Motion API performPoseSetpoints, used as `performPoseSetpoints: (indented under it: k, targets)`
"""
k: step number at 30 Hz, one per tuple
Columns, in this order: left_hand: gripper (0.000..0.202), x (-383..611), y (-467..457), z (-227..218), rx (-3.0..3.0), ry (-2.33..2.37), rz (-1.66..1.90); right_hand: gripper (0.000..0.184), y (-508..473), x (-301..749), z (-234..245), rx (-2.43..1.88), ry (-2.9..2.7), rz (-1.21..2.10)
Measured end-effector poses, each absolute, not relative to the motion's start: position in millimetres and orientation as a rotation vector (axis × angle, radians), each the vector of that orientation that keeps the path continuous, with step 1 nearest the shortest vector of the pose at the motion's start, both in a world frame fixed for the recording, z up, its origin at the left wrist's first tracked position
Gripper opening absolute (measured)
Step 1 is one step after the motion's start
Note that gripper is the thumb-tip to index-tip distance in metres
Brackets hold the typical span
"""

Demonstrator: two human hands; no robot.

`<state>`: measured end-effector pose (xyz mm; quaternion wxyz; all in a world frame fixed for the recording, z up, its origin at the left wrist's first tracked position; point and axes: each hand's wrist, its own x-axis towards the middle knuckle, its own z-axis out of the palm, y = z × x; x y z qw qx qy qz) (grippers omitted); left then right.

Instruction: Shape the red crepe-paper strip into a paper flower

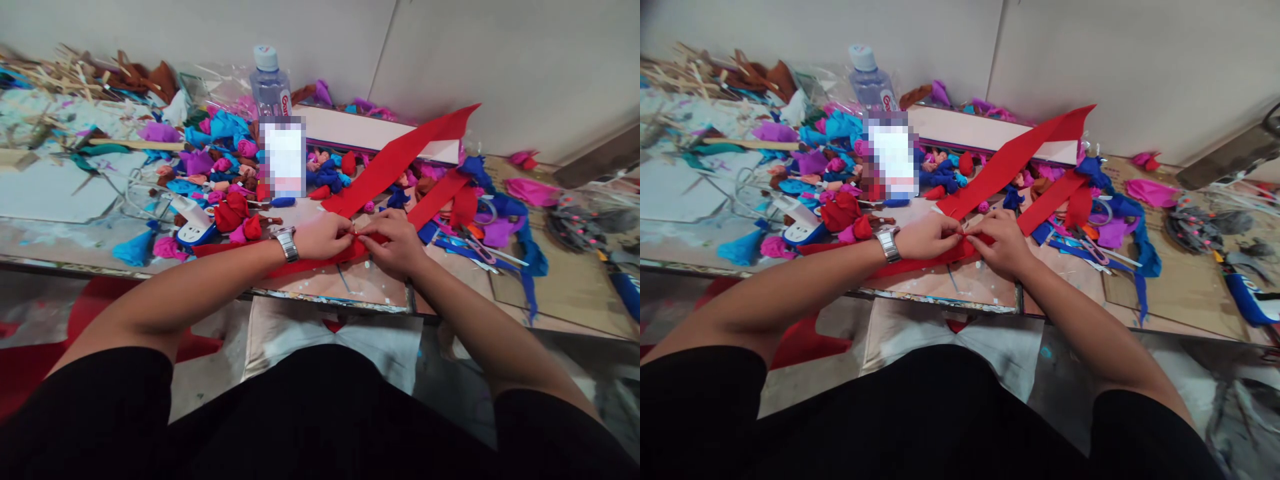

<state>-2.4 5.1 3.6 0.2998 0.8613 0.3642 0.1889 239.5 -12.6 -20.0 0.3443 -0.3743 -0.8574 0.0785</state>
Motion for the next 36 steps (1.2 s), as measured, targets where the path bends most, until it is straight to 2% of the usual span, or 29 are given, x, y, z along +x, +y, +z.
performPoseSetpoints:
  k: [16, 33, 36]
  targets:
    - [0.03, -2.9, 6.3, 3.7, 2.328, 1.045, 0.496, 0.012, -11.9, 240.5, -22.2, -0.974, -2.234, 0.16]
    - [0.025, -4.5, 11.4, 1.0, 2.123, 0.916, 0.521, 0.018, -12.3, 239.5, -22.9, -0.945, -2.211, 0.176]
    - [0.031, -4.3, 12.5, 0.3, 2.102, 0.897, 0.545, 0.018, -12.6, 238.9, -21.9, -0.965, -2.201, 0.159]
